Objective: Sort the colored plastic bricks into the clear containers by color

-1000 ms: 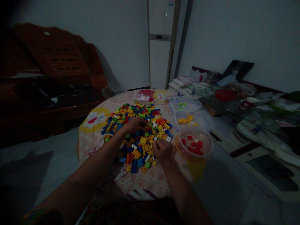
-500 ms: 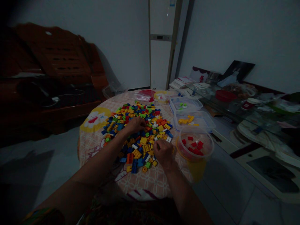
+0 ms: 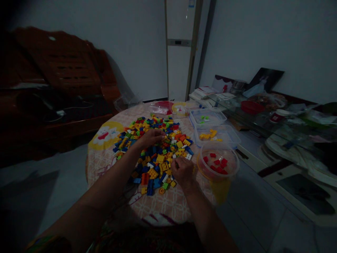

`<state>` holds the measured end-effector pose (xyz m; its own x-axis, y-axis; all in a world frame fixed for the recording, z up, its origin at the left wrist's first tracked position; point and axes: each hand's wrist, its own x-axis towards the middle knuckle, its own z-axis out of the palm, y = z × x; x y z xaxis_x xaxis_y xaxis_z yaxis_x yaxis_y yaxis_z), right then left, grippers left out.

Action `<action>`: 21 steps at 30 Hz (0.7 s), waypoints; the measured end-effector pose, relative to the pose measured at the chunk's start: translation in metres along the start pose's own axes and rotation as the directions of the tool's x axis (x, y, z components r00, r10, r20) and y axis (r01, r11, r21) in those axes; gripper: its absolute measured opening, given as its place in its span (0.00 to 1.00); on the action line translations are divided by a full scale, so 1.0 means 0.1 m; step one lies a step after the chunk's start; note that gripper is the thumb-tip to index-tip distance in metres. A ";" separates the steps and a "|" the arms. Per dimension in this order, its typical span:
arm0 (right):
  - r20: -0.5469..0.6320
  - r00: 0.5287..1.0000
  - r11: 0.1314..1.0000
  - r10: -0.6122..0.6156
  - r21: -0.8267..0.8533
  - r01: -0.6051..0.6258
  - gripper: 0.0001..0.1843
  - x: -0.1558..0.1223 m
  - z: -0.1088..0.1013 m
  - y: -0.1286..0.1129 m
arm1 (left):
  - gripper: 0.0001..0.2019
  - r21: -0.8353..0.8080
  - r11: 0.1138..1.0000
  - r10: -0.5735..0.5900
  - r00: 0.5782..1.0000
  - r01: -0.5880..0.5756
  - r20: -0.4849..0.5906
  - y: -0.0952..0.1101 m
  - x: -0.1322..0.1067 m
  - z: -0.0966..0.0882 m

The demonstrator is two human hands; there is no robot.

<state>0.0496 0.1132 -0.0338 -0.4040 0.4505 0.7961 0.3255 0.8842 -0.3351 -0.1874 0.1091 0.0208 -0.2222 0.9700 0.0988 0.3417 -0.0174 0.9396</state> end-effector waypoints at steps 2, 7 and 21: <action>-0.003 1.000 1.000 -0.003 -0.001 0.003 0.17 0.00 0.01 0.00 | 0.10 -0.065 0.997 -0.050 0.999 0.050 -0.002 0.06 0.06 0.11; 0.000 1.000 1.000 0.003 0.012 -0.003 0.16 -0.02 0.03 0.03 | 0.05 -0.171 0.977 -0.112 0.988 0.130 0.108 0.24 0.35 0.64; -0.005 0.999 0.999 0.033 0.001 -0.033 0.17 0.00 -0.01 0.03 | 0.14 0.211 0.965 0.144 0.987 -0.156 0.071 0.39 0.37 0.40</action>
<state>0.0516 0.1154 -0.0337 -0.3885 0.4786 0.7874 0.3381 0.8690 -0.3614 -0.1456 0.1542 0.0484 -0.1055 0.9720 0.2098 0.5567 -0.1171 0.8224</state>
